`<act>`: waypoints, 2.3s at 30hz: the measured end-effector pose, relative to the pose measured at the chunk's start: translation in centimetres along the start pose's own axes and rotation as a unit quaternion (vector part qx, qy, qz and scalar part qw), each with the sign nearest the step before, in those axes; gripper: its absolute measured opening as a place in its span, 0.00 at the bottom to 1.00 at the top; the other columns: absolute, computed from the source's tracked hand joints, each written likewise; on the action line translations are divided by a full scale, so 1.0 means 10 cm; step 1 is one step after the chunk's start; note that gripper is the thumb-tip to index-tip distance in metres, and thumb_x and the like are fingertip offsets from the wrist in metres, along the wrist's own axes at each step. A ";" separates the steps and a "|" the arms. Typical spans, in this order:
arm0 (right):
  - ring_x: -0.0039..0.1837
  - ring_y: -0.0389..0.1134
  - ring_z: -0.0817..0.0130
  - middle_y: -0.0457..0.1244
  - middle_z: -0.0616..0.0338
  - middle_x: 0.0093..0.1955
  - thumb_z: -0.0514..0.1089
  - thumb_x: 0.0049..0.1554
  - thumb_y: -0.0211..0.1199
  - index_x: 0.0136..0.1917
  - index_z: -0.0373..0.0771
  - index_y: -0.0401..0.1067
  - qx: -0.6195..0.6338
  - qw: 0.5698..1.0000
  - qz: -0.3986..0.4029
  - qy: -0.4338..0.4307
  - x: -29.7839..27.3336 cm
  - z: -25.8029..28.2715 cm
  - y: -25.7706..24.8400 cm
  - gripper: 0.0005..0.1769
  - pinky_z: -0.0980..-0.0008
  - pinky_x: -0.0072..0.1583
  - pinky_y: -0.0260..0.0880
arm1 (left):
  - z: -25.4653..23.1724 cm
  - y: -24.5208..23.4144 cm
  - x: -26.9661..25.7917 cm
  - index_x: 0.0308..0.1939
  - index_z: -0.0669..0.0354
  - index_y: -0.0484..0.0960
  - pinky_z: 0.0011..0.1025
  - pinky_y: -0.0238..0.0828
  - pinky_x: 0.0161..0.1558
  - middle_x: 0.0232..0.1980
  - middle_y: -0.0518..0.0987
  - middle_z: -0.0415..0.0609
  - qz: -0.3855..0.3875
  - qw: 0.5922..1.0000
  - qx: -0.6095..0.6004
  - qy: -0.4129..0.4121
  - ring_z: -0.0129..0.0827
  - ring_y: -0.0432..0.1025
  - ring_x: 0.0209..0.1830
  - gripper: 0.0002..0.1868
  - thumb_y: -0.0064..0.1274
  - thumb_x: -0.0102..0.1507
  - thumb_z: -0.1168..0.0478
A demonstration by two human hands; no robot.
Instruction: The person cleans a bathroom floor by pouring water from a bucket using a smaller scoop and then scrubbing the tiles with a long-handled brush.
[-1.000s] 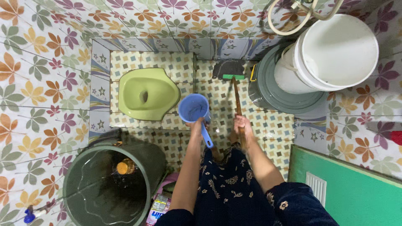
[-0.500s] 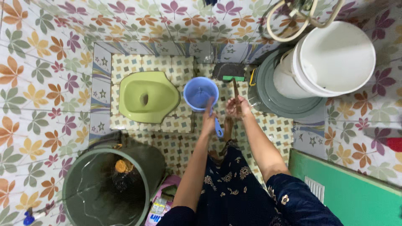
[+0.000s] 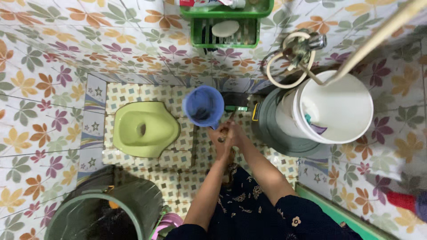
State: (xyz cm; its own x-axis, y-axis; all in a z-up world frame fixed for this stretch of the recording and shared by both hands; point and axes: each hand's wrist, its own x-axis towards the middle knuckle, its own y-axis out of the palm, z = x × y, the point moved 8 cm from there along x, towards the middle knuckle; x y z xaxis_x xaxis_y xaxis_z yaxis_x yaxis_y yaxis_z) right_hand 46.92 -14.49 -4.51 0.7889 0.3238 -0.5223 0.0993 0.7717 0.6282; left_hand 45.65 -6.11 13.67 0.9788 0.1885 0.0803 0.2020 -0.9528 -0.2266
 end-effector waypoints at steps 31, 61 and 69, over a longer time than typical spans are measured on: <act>0.39 0.66 0.65 0.62 0.55 0.36 0.35 0.61 0.57 0.41 0.34 0.66 0.384 0.921 -0.056 0.005 1.54 0.25 0.49 0.07 0.67 0.45 0.71 | -1.05 -1.34 0.76 0.31 0.66 0.78 0.35 0.67 0.41 0.44 0.67 0.55 -0.172 0.968 0.029 0.181 0.39 0.65 0.41 0.04 0.54 0.55 0.67; 0.36 0.57 0.70 0.55 0.60 0.33 0.30 0.54 0.54 0.33 0.37 0.58 0.504 0.853 -0.026 -0.133 0.54 0.68 -0.11 0.10 0.71 0.44 0.64 | -1.18 -1.12 0.69 0.33 0.67 0.79 0.33 0.68 0.36 0.33 0.74 0.47 0.169 0.961 -0.185 0.118 0.33 0.70 0.32 0.05 0.60 0.61 0.71; 0.36 0.58 0.70 0.55 0.61 0.33 0.31 0.56 0.52 0.33 0.38 0.58 0.501 0.858 0.012 -0.112 0.60 0.72 -0.05 0.11 0.71 0.43 0.63 | -1.37 -1.18 0.68 0.30 0.64 0.79 0.27 0.61 0.29 0.28 0.71 0.43 0.157 0.955 -0.165 0.189 0.27 0.65 0.24 0.07 0.59 0.63 0.73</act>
State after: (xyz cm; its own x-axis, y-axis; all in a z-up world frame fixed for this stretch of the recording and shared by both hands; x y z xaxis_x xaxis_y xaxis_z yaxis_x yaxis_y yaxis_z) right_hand 55.95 -16.85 -3.79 0.8835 0.1325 -0.4493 0.4648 -0.1290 0.8760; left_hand 49.47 3.11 30.21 0.8941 -0.1594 0.4185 -0.1831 -0.9830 0.0169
